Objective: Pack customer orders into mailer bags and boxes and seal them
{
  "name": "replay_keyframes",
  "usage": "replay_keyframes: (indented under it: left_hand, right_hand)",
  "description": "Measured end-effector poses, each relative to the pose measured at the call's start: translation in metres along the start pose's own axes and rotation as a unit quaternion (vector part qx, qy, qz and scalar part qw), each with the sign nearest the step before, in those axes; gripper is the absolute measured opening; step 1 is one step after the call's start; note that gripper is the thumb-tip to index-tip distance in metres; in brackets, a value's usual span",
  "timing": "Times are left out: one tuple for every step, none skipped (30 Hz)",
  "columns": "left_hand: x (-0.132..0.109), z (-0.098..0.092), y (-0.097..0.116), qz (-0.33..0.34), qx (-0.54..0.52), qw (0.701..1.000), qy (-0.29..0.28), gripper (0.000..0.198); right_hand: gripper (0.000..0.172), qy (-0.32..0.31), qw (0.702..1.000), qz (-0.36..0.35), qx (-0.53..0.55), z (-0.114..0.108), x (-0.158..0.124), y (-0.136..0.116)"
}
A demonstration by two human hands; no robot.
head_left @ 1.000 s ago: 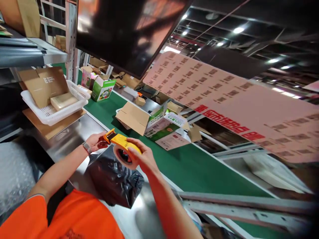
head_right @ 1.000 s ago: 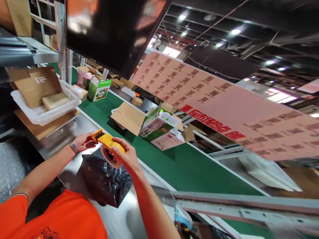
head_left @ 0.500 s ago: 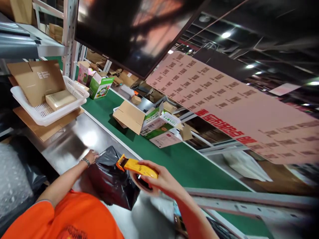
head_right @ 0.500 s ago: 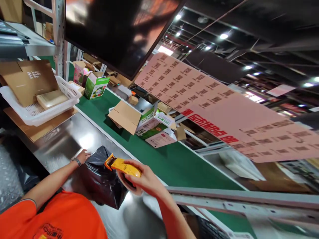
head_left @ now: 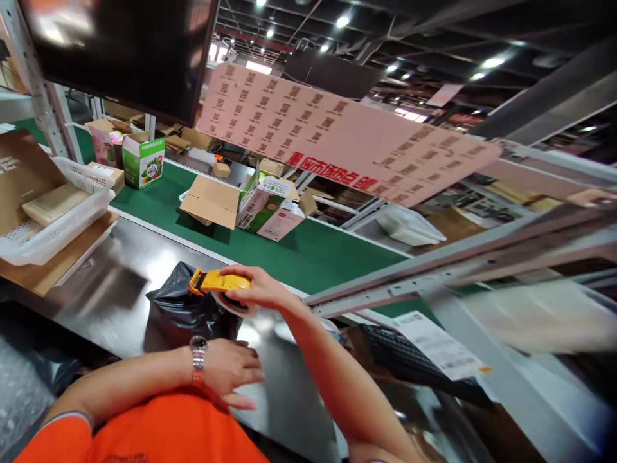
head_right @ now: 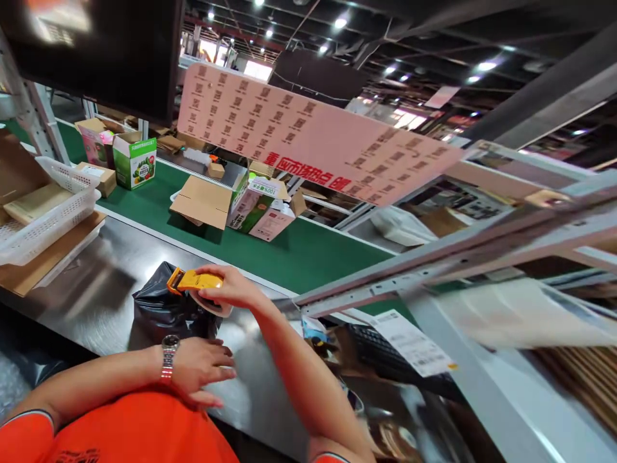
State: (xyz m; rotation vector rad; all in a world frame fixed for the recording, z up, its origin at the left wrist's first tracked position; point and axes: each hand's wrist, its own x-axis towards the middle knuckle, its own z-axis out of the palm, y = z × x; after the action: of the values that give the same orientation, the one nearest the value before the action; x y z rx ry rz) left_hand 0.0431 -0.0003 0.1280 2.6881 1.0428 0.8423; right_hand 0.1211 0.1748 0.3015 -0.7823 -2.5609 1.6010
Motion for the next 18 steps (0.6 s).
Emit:
replay_keyframes:
  left_hand:
    - [0.009,0.009,0.001,-0.016,0.023,0.999,-0.037,0.068]
    - [0.011,0.014,-0.003,-0.049,0.041,0.996,-0.06,0.075]
    - [0.007,0.017,-0.011,-0.085,0.052,0.992,-0.075,0.079]
    - [0.0,0.018,-0.021,-0.117,0.058,0.988,-0.083,0.081]
    - [-0.011,0.017,-0.03,-0.137,0.057,0.985,-0.086,0.083]
    - [-0.022,0.015,-0.038,-0.147,0.052,0.984,-0.082,0.084]
    - [-0.032,0.015,-0.045,-0.15,0.047,0.985,-0.075,0.084]
    - [-0.041,0.015,-0.048,-0.152,0.045,0.985,-0.065,0.083]
    - [-0.048,0.016,-0.05,-0.155,0.047,0.985,-0.056,0.081]
    - [-0.054,0.019,-0.049,-0.154,0.053,0.985,-0.049,0.078]
    - [-0.059,0.022,-0.046,-0.15,0.061,0.986,-0.043,0.074]
    - [-0.064,0.024,-0.043,-0.143,0.071,0.987,-0.036,0.071]
    - [-0.07,0.025,-0.039,-0.134,0.082,0.987,-0.026,0.066]
    - [-0.078,0.024,-0.035,-0.127,0.093,0.987,-0.013,0.063]
    - [-0.089,0.021,-0.032,-0.127,0.104,0.986,0.003,0.061]
    - [-0.101,0.014,-0.03,-0.139,0.118,0.983,0.021,0.061]
    - [-0.116,0.006,-0.029,-0.16,0.133,0.977,0.041,0.063]
    - [-0.131,-0.005,-0.032,-0.194,0.15,0.968,0.061,0.068]
  right_hand:
    - [0.067,0.004,1.0,-0.004,-0.002,0.001,-0.003,0.003]
    - [0.066,0.011,1.0,-0.005,-0.003,0.002,-0.008,0.007]
    - [0.066,0.018,1.0,-0.001,-0.002,0.001,-0.014,0.012]
    - [0.065,0.027,1.0,0.004,0.001,-0.001,-0.022,0.02]
    - [0.064,0.034,0.999,0.012,0.004,-0.005,-0.033,0.028]
    - [0.064,0.041,0.999,0.022,0.01,-0.01,-0.046,0.039]
    - [0.064,0.047,0.998,0.034,0.018,-0.015,-0.061,0.051]
    - [0.065,0.054,0.997,0.049,0.029,-0.02,-0.079,0.064]
    - [0.065,0.062,0.995,0.066,0.043,-0.025,-0.097,0.078]
    - [0.066,0.069,0.992,0.087,0.057,-0.028,-0.116,0.094]
    - [0.067,0.075,0.989,0.111,0.07,-0.029,-0.134,0.11]
    - [0.066,0.079,0.984,0.136,0.08,-0.028,-0.15,0.127]
    - [0.066,0.083,0.98,0.159,0.088,-0.024,-0.163,0.144]
    - [0.066,0.088,0.975,0.176,0.1,-0.016,-0.172,0.161]
    - [0.066,0.094,0.97,0.188,0.118,-0.006,-0.178,0.177]
    - [0.066,0.104,0.965,0.193,0.142,0.006,-0.181,0.192]
    - [0.065,0.117,0.961,0.19,0.166,0.02,-0.18,0.205]
    - [0.064,0.132,0.956,0.183,0.19,0.034,-0.176,0.217]
